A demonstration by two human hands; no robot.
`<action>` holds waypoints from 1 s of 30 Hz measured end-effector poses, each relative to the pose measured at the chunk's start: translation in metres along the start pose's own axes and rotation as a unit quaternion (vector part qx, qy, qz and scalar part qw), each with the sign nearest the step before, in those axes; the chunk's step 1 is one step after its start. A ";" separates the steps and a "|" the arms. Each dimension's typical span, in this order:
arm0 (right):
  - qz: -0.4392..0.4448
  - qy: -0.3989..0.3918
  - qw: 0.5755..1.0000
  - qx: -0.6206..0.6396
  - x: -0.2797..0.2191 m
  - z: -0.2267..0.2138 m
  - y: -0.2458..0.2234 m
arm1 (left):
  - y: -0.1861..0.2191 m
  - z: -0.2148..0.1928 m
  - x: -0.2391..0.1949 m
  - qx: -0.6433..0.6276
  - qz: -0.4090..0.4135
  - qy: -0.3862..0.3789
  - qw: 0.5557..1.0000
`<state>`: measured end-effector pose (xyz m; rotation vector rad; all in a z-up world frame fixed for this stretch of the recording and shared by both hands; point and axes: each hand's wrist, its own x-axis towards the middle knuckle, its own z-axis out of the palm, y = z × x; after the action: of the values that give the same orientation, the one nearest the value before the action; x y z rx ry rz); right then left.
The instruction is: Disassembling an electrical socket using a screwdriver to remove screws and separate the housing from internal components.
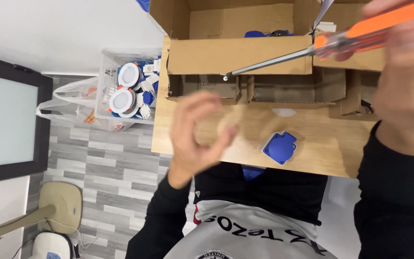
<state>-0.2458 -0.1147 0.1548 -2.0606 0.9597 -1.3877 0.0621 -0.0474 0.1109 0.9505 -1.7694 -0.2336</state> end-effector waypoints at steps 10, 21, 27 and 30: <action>-0.036 0.029 0.999 0.020 0.003 -0.004 0.013 | -0.031 0.011 0.036 0.020 -0.048 -0.037 0.998; -0.064 0.003 0.997 0.031 0.007 0.001 0.009 | -0.038 0.005 0.029 0.008 -0.051 -0.061 0.997; -0.046 -0.024 0.987 -0.155 -0.005 -0.021 0.005 | -0.054 0.007 0.015 0.047 -0.034 -0.087 0.995; -0.055 -0.046 0.992 -0.106 -0.004 -0.029 0.024 | -0.051 0.006 0.016 0.027 -0.044 -0.080 0.995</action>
<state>-0.2805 -0.1271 0.1459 -2.3440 1.0047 -1.2796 0.0795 -0.0943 0.0908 1.0756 -1.8906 -0.3275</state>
